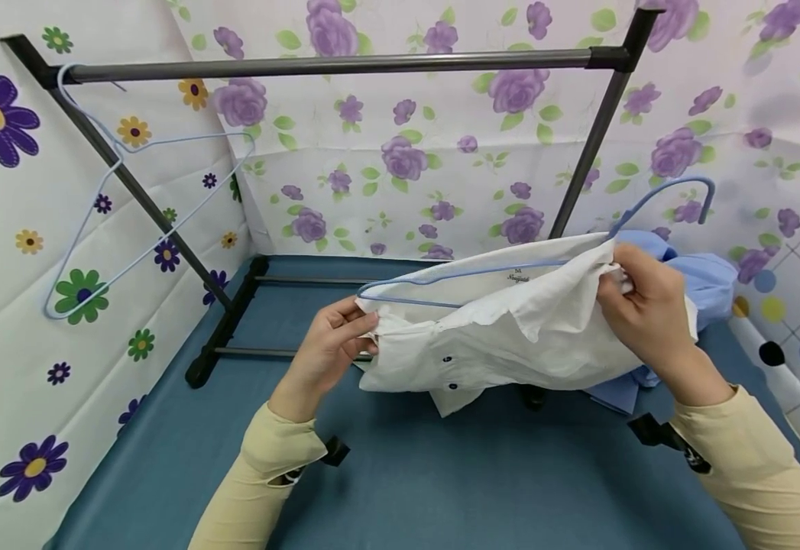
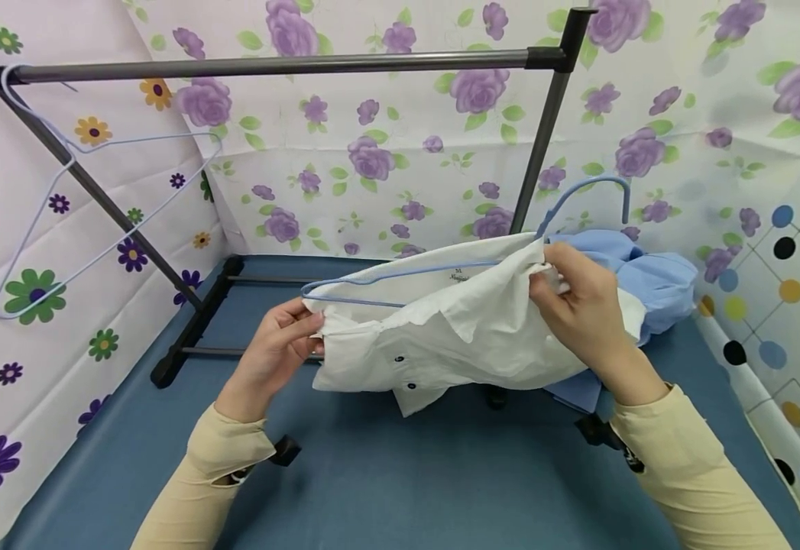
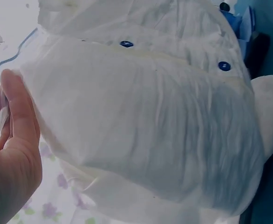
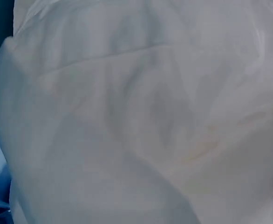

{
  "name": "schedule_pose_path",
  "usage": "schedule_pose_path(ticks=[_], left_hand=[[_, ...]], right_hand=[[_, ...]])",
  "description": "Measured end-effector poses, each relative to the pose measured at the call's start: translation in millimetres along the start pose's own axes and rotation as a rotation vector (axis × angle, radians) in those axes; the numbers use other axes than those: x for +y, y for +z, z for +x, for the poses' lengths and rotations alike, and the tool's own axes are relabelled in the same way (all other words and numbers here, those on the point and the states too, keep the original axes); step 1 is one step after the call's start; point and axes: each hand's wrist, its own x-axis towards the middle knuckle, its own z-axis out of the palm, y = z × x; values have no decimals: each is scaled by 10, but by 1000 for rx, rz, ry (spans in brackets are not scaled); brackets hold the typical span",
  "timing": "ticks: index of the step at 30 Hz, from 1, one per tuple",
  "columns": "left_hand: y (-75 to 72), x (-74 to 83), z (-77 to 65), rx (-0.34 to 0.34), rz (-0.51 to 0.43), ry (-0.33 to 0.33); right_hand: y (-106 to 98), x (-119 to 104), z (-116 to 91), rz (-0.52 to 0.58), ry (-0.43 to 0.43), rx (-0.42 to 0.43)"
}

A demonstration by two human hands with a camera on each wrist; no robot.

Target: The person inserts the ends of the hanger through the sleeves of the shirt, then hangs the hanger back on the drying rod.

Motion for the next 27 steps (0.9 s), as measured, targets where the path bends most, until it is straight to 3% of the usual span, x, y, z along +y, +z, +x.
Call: schedule_pose_path(ticks=[6, 14, 27], left_hand=[[-69, 145, -51, -25, -4, 33], [-99, 241, -97, 38, 12, 38], [-95, 390, -97, 186, 274, 58]], right_hand=[[28, 34, -21, 20, -53, -10], [47, 41, -104, -41, -141, -14], [4, 6, -163, -96, -247, -102]])
